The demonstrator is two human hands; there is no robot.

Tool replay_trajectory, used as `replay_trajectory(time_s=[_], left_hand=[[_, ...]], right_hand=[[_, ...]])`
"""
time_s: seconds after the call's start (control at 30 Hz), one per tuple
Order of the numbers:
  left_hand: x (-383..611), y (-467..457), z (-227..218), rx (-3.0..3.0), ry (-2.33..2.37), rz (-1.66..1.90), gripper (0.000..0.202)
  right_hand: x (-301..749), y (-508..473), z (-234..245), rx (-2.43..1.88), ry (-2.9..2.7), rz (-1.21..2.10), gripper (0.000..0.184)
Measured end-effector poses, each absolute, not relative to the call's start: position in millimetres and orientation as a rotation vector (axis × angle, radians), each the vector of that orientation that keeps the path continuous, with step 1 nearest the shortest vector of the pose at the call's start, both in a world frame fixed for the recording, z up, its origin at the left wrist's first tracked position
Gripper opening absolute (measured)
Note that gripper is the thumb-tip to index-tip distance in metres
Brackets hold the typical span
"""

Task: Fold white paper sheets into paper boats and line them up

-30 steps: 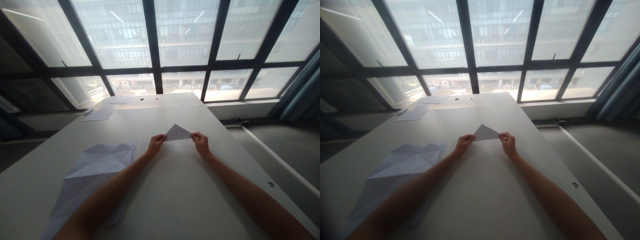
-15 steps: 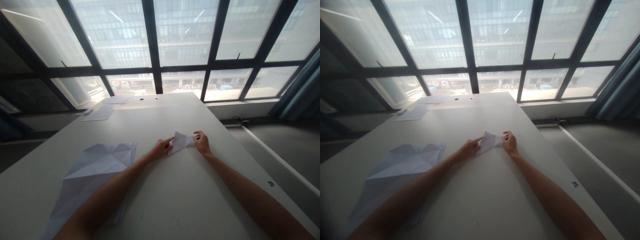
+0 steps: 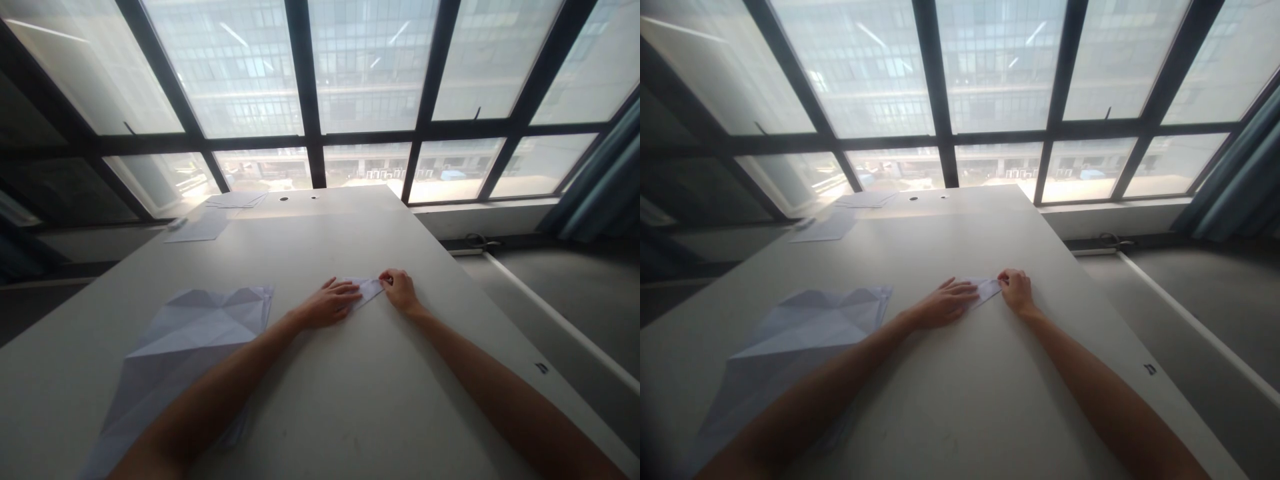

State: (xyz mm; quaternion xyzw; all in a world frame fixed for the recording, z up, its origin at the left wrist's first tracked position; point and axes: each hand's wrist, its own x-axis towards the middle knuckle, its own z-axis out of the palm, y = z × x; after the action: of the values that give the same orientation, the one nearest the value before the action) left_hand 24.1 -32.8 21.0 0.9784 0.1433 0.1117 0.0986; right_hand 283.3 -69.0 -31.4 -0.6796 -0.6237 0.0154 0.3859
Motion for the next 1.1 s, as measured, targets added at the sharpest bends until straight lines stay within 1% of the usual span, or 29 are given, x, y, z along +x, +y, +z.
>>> replay_trajectory(time_s=[0.1,0.23,0.3,0.4,0.5,0.63,0.77,0.9,1.0,1.1], left_hand=[[25.0,-36.3,23.3,2.907,0.458,0.364,0.043],[24.6,-37.6,19.3,2.933,0.439,0.335,0.05],[24.1,-36.4,15.2,2.927,0.415,0.272,0.055],[24.0,-34.3,10.5,2.916,0.44,0.201,0.06],[24.3,-33.9,9.0,2.925,0.495,0.168,0.057],[24.5,-34.4,9.7,2.938,0.531,0.12,0.057],[23.8,-32.5,11.3,2.923,0.541,0.1,0.053],[22.7,-30.0,13.7,2.891,0.533,0.103,0.05],[22.8,-29.7,14.7,2.884,0.522,0.123,0.05],[23.6,-29.3,14.5,2.887,0.525,0.123,0.049]], right_hand=[[279.1,-72.6,-24.9,-1.762,-1.636,-0.044,0.007],[266.1,-82.0,-16.2,-1.843,-1.669,-0.188,0.013],[255.8,-88.3,-15.5,-1.846,-1.736,-0.191,0.021],[238.2,-98.1,-18.4,-1.808,-1.879,-0.125,0.038],[225.9,-105.0,-19.8,-1.787,-2.065,0.033,0.052],[227.7,-105.6,-16.3,-1.975,-2.048,0.108,0.065],[241.7,-100.7,-16.7,-2.156,-1.942,0.085,0.067],[247.5,-99.7,-18.2,-2.2,-1.888,0.071,0.066],[238.5,-102.7,-13.7,-2.131,-1.849,-0.026,0.064],[220.4,-106.1,-7.9,-1.917,-1.963,-0.054,0.068]])
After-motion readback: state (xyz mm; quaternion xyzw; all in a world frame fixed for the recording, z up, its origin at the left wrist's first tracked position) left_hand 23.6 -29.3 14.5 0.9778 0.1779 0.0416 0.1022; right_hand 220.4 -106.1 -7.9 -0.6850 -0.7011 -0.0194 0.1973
